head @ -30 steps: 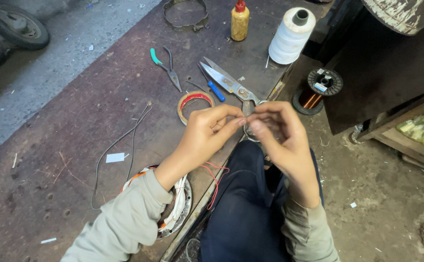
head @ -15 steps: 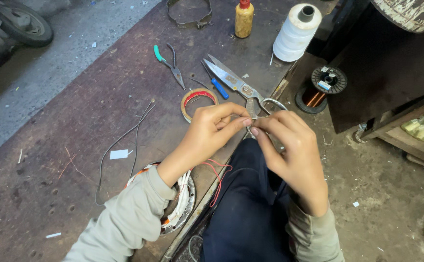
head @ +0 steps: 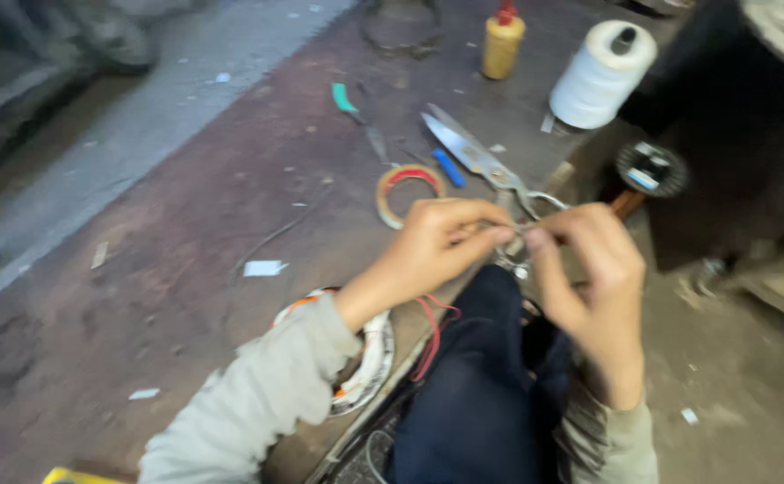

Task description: The person strips insulation from multiple wires using shears, then twists the exposed copper strands by hand. The person repeats this process on several wires throughout the clip.

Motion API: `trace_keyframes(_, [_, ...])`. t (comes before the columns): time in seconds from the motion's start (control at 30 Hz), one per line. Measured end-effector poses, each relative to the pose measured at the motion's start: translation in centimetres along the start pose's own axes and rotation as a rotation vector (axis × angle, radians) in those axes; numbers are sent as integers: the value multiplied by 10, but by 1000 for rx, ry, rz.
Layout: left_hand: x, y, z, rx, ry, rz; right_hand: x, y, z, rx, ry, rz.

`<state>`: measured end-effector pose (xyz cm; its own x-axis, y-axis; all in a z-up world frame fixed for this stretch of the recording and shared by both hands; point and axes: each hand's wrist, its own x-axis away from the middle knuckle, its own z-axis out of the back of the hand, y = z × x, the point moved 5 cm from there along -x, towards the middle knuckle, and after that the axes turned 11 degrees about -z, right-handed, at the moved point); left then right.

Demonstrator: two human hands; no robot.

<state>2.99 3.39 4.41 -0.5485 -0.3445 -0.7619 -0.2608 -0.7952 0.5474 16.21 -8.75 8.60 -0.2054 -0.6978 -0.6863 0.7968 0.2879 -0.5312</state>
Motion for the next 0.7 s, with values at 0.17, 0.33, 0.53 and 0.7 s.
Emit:
trace_keyframes(0.17, [-32,14,8,120,25,73,-36,-21,9,77,-265,36])
trace_keyframes(0.33, [-27,6,4,49,-77,150,-29,-6,10,41,-99,-126])
trace_keyframes(0.53, [-26,-3,3,-9,-38,102,-21,25,-4,-201,-355,-19])
trace_keyframes(0.7, [-27,-8,0,-23,-48,89,-11,57,-9,88,-86,-50])
